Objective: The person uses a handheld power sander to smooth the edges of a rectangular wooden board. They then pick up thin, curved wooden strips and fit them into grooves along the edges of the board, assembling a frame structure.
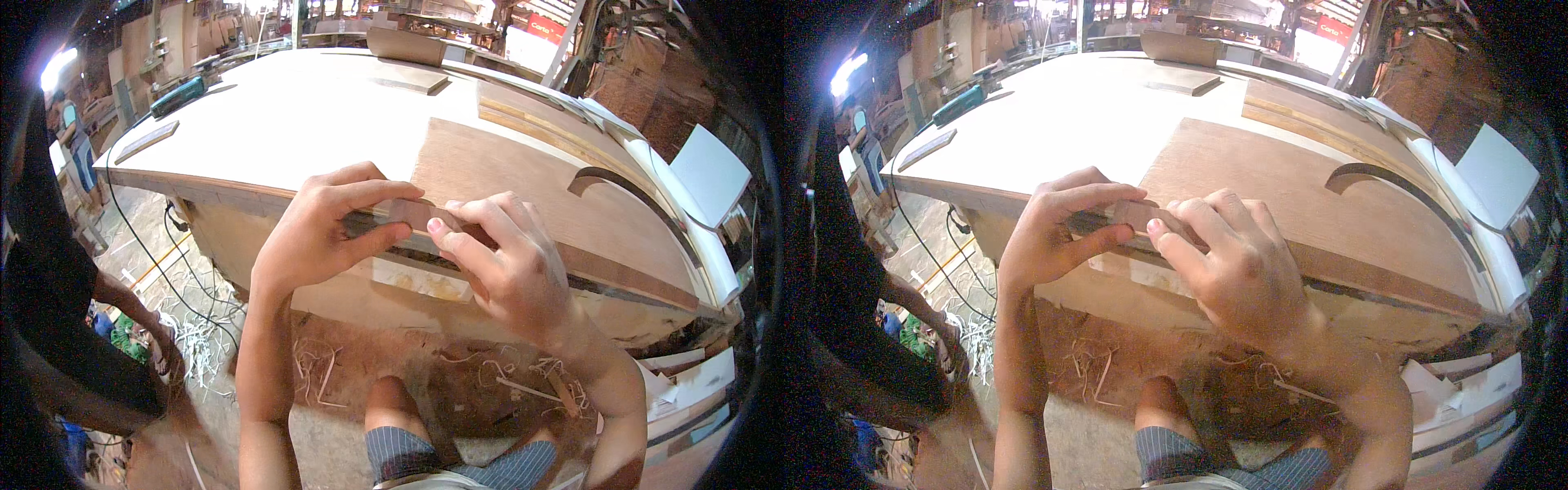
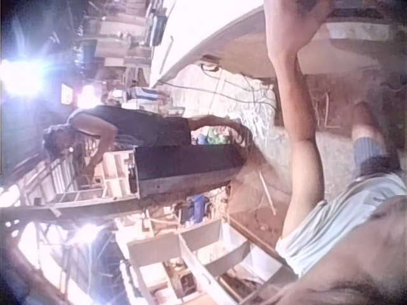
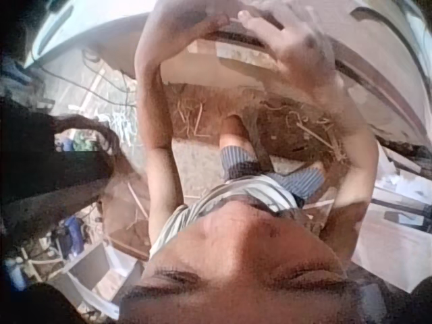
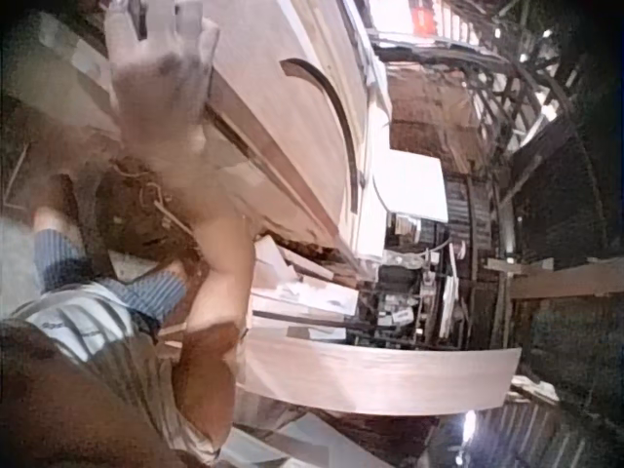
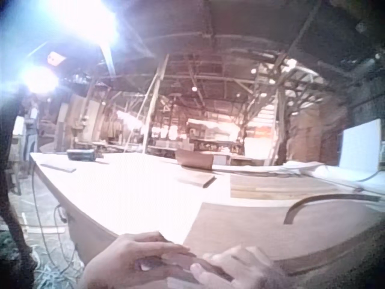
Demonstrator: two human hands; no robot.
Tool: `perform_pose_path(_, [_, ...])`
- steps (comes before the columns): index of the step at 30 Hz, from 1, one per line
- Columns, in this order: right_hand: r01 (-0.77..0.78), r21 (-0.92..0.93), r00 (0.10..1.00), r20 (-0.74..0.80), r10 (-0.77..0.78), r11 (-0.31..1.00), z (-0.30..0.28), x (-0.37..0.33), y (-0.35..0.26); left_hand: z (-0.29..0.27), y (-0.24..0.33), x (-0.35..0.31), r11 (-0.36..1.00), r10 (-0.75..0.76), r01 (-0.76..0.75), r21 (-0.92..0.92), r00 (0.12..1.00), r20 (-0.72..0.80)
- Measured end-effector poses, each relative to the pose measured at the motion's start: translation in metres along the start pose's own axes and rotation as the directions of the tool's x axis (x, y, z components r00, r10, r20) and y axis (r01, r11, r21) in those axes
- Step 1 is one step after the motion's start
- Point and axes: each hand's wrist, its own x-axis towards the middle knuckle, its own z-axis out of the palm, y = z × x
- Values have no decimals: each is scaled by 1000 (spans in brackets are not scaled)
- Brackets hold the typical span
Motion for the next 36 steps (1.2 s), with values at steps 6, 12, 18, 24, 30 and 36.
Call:
perform_pose_path(6, [-106,348,985,-94,147,932,-12,9,-7,-2,6,-3,999,-47,47,8,999,-4])
perform_pose_path(12, [140,10,971,-195,-136,990,-12,-7,-9,-2,5,-6,998,-44,43,-42,999,-23])
perform_pose_path(18, [-68,-210,996,-66,55,975,-18,-28,-10,3,21,3,995,-95,95,-25,995,-9])
perform_pose_path(24, [-257,-133,963,-115,243,957,-56,-94,-7,13,16,-17,986,-132,138,94,989,-66])
perform_pose_path(30, [-572,-297,809,-361,465,765,-132,-223,60,36,25,-13,943,95,-42,331,985,-143])
perform_pose_path(36, [-397,-464,873,-458,169,792,-140,-289,118,107,93,10,679,184,-130,722,983,4])
